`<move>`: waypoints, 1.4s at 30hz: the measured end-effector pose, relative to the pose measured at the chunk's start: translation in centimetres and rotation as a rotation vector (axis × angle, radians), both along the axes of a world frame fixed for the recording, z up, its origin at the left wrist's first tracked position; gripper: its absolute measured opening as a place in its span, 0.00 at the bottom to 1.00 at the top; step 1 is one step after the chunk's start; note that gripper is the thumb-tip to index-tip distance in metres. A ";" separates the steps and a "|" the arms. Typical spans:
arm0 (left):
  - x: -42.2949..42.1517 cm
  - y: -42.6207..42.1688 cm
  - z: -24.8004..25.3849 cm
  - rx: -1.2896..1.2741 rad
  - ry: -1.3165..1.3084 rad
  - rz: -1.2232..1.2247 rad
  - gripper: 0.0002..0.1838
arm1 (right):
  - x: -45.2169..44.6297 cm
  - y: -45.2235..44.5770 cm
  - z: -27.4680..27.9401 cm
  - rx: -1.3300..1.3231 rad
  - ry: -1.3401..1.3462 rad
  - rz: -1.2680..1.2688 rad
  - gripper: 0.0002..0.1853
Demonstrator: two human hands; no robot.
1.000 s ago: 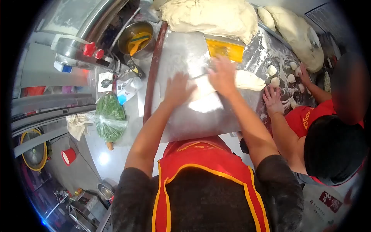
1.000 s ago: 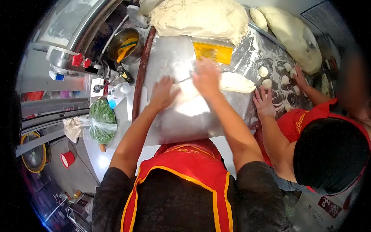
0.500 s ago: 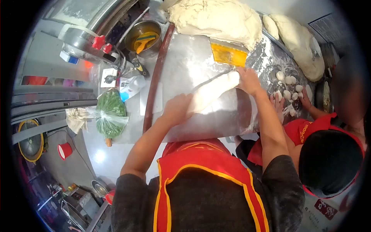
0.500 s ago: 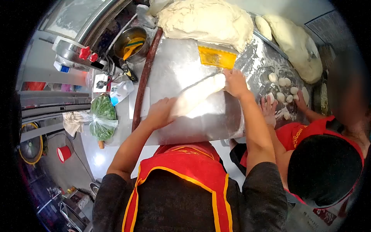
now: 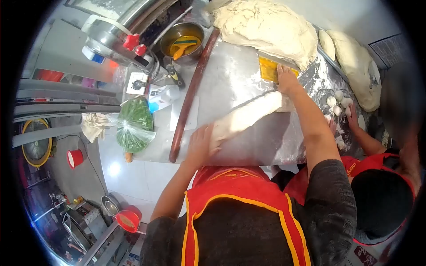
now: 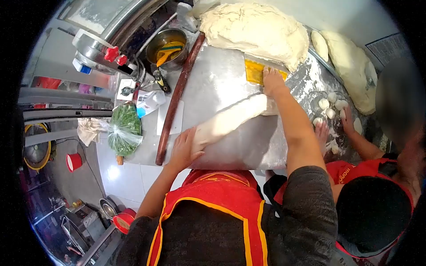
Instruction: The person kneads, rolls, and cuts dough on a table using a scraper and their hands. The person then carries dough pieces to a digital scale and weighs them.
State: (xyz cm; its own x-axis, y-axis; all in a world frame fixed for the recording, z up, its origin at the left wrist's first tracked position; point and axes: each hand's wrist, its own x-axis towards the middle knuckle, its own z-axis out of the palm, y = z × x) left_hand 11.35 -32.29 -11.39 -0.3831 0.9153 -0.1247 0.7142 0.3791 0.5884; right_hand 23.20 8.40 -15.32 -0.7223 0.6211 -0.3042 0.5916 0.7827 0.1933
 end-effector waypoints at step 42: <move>-5.6 -7.2 -4.4 0.105 -0.576 0.213 0.29 | 3.2 -27.8 11.8 -0.348 0.547 -0.072 0.40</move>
